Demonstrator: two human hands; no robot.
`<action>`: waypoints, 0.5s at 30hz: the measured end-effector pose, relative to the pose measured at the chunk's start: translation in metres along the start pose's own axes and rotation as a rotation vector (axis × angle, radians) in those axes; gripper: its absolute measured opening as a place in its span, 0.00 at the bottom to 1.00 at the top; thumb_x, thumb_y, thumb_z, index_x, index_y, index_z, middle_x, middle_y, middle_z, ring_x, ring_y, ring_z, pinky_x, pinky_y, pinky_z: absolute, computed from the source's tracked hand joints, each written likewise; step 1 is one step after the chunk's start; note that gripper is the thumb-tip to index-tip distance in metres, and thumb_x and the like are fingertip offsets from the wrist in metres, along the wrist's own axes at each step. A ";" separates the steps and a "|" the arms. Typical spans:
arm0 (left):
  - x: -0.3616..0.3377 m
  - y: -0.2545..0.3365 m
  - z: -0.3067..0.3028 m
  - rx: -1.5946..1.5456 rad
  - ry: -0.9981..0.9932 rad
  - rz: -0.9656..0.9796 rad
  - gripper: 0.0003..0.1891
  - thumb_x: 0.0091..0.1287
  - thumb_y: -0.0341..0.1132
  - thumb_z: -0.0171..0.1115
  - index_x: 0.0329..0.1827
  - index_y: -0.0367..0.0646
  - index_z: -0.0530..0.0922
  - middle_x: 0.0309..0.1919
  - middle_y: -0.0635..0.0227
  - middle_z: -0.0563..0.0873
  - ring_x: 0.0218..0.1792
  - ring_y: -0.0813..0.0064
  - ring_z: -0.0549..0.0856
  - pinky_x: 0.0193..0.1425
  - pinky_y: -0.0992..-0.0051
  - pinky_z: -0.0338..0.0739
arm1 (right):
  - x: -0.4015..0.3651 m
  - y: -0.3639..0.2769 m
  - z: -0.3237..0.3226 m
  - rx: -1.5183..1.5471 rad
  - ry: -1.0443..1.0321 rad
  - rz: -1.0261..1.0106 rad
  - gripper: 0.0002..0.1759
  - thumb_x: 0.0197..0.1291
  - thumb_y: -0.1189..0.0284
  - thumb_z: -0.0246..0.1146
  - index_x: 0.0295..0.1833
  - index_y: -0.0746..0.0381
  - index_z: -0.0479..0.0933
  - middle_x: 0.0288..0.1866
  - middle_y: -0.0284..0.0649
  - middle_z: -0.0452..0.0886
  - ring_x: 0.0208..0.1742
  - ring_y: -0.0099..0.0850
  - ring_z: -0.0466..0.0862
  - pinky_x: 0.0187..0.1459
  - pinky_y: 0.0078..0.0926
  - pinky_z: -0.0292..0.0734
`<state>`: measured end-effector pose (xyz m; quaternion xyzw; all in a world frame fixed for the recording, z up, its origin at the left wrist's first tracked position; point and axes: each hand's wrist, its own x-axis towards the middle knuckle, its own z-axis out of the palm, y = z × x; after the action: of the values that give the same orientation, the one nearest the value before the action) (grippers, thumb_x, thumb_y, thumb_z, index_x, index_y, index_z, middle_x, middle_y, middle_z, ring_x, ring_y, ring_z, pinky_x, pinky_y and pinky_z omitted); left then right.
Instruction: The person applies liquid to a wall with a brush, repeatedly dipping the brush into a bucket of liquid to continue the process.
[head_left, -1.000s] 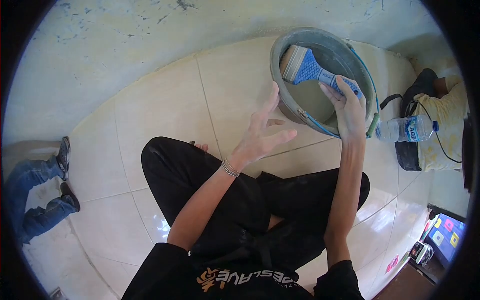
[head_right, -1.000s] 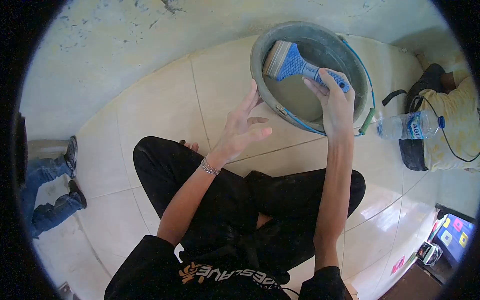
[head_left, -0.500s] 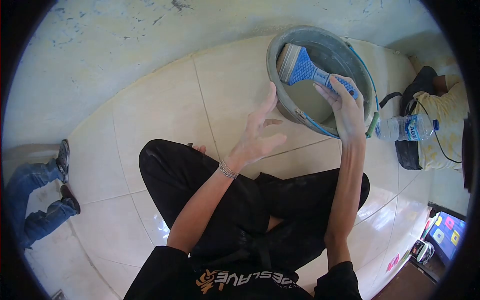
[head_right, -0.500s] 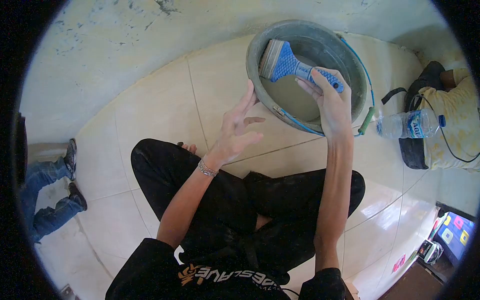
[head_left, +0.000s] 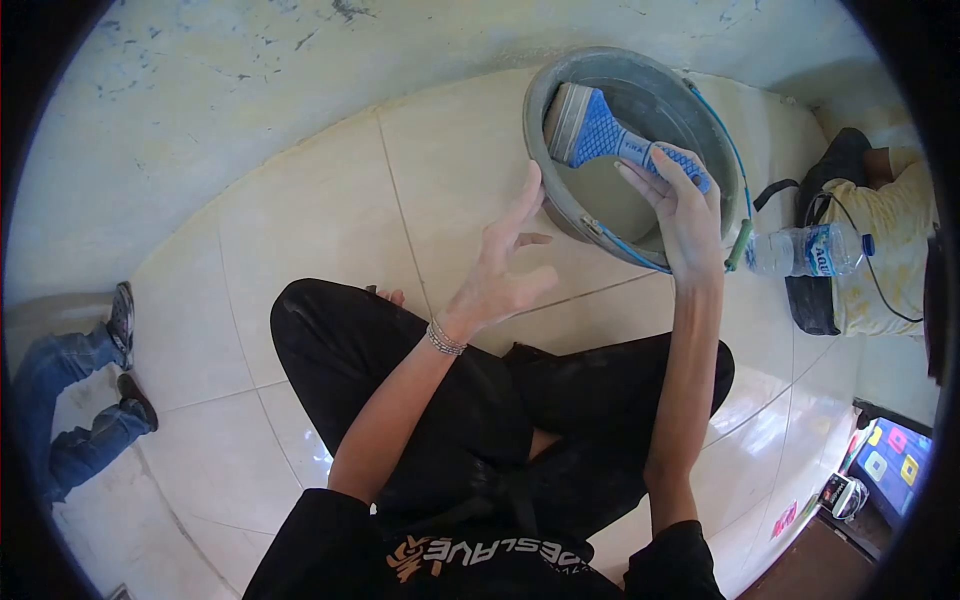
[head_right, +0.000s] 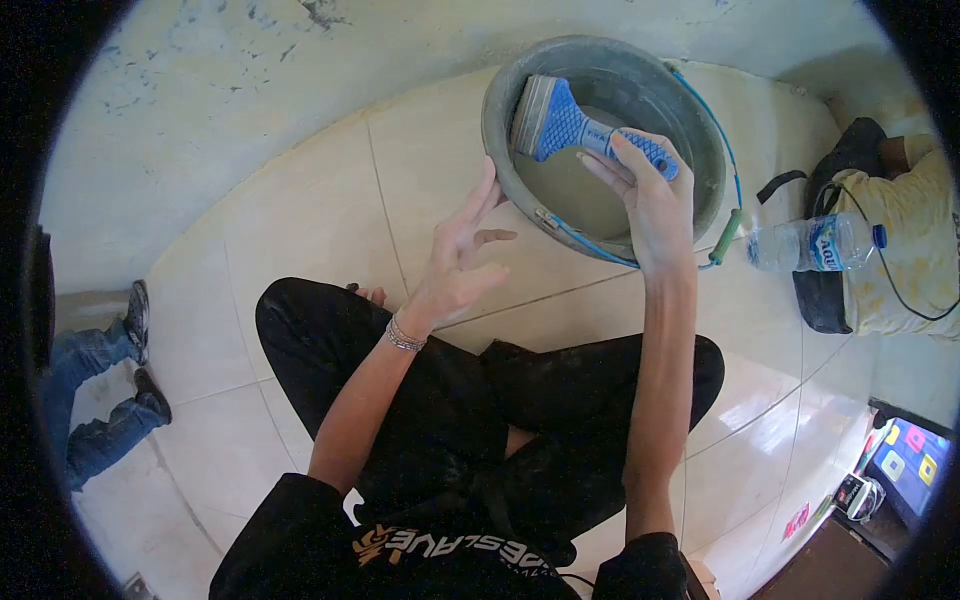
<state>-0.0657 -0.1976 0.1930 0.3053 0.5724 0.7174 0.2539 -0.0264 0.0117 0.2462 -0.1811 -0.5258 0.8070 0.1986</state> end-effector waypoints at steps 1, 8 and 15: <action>-0.001 0.001 -0.002 0.021 0.003 0.006 0.51 0.47 0.28 0.60 0.75 0.45 0.42 0.73 0.60 0.55 0.72 0.64 0.57 0.62 0.63 0.66 | 0.000 0.000 0.001 0.013 0.030 -0.005 0.10 0.60 0.78 0.59 0.44 0.73 0.72 0.44 0.49 0.78 0.46 0.38 0.82 0.52 0.36 0.80; -0.008 0.002 -0.012 0.189 0.028 0.072 0.49 0.52 0.31 0.63 0.75 0.42 0.43 0.72 0.53 0.56 0.72 0.62 0.57 0.62 0.61 0.66 | -0.006 -0.001 0.012 0.079 0.244 -0.100 0.12 0.59 0.79 0.59 0.47 0.73 0.70 0.45 0.46 0.76 0.45 0.37 0.81 0.50 0.34 0.81; -0.002 0.006 -0.003 0.151 0.184 0.059 0.48 0.58 0.44 0.66 0.74 0.39 0.44 0.71 0.50 0.56 0.71 0.58 0.58 0.60 0.59 0.69 | -0.016 -0.011 -0.002 0.447 0.343 -0.181 0.14 0.61 0.81 0.53 0.52 0.76 0.67 0.51 0.53 0.74 0.56 0.43 0.75 0.63 0.40 0.72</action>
<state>-0.0667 -0.2025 0.1978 0.2728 0.6364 0.7045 0.1554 -0.0101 0.0096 0.2568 -0.2188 -0.3078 0.8395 0.3906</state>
